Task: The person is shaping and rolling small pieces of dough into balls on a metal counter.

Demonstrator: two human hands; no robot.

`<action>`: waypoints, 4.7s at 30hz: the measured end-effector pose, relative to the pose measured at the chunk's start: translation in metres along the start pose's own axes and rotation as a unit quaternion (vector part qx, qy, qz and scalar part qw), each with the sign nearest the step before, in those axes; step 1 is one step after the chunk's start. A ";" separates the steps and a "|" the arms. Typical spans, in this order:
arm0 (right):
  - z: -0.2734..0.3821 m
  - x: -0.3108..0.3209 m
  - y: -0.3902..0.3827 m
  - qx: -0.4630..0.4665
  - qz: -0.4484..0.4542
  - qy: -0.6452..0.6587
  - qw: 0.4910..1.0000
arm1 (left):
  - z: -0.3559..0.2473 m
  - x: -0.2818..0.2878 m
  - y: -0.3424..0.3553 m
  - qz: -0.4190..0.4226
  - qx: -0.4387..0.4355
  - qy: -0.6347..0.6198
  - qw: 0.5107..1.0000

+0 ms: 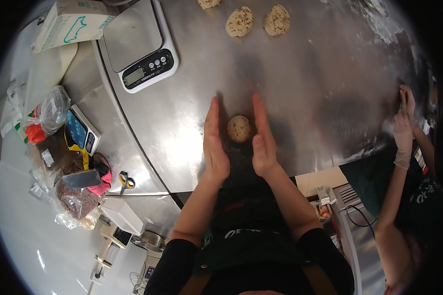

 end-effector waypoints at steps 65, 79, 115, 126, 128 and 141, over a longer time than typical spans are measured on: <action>0.001 -0.015 -0.003 0.006 -0.024 -0.015 1.000 | 0.013 0.020 0.011 0.033 0.020 -0.061 0.997; -0.001 -0.003 0.026 0.017 -0.018 -0.034 0.999 | -0.014 -0.001 0.003 0.013 -0.038 -0.009 0.999; -0.004 -0.003 0.024 -0.006 -0.004 -0.020 1.000 | -0.005 -0.005 -0.017 0.011 0.032 -0.035 0.999; 0.002 0.006 0.020 0.012 -0.013 -0.023 1.000 | 0.004 -0.009 -0.005 0.042 -0.011 -0.018 0.999; 0.004 0.008 0.010 0.037 -0.031 -0.007 0.999 | 0.003 -0.007 0.002 0.060 -0.012 -0.010 0.998; -0.003 0.002 0.004 0.015 -0.026 -0.023 0.999 | 0.006 -0.015 -0.003 0.061 -0.084 0.018 0.994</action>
Point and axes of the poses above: each hand's wrist, its own y-axis towards the middle knuckle, its own x-axis out of the back of the hand, z = x × y, the point moved 4 cm from there along y, towards the middle knuckle, and after that the axes turned 10 degrees about y, right-handed, at the moved point
